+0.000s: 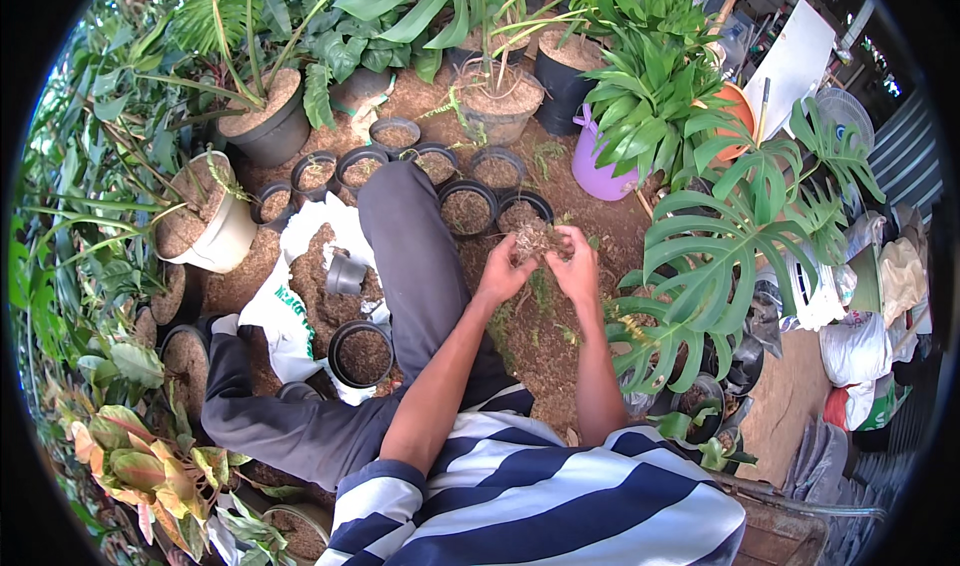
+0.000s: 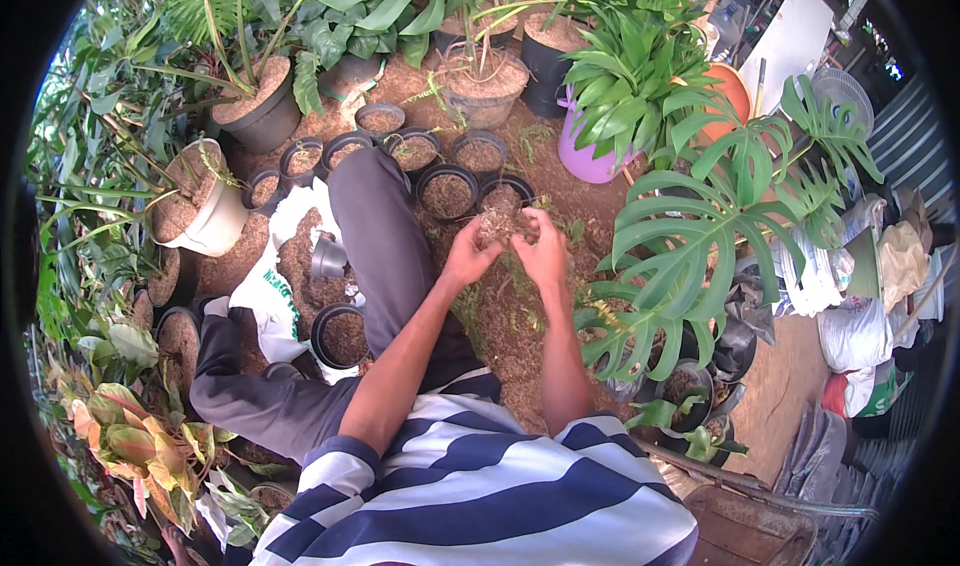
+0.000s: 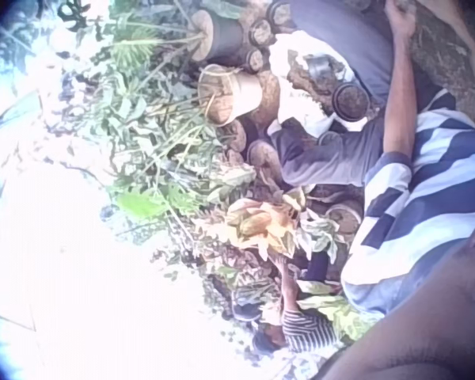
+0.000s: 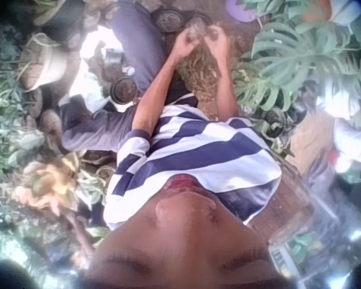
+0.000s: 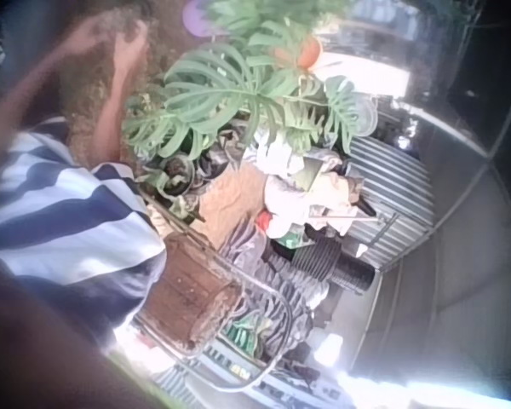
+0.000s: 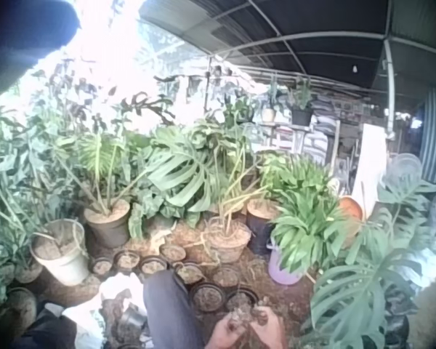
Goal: The person fills a small black plastic pot with soil from a bag using their hands, then picks up a plant cutting with roots.
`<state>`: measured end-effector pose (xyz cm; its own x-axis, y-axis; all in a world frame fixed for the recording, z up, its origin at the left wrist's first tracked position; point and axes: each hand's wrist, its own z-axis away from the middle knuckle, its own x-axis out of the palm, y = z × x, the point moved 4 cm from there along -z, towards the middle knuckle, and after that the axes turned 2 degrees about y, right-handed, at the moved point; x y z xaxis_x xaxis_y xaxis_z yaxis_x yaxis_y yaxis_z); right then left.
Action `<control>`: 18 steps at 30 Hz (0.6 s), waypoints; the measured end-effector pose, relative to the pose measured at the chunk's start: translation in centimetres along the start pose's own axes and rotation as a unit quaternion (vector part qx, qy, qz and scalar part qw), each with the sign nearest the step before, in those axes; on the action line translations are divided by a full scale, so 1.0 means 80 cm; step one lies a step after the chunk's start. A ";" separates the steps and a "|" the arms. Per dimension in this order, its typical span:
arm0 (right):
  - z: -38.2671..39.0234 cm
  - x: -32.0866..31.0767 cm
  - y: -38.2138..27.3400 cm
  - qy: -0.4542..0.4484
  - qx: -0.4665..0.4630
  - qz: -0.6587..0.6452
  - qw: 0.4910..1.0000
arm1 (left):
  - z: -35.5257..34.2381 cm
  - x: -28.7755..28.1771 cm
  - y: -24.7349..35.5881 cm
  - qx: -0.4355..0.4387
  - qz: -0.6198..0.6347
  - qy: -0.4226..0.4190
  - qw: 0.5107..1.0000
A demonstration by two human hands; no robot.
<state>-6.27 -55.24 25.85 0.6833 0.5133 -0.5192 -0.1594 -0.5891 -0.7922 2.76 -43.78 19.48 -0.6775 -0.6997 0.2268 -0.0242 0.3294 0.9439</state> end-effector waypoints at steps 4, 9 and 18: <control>0.000 0.003 0.002 -0.021 -0.002 -0.019 1.000 | -0.001 0.000 0.006 -0.022 0.048 -0.001 0.999; 0.005 0.001 0.005 0.012 -0.006 0.024 1.000 | 0.006 0.006 0.010 -0.065 0.050 0.002 0.997; 0.002 0.000 0.004 0.046 0.004 0.063 0.997 | -0.001 0.000 0.002 0.002 -0.027 0.020 0.999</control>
<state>-6.41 -55.35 25.57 0.7192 0.3762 -0.5841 -0.2542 -0.6400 -0.7251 2.81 -43.81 19.65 -0.6454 -0.7411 0.1848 -0.0627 0.2925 0.9542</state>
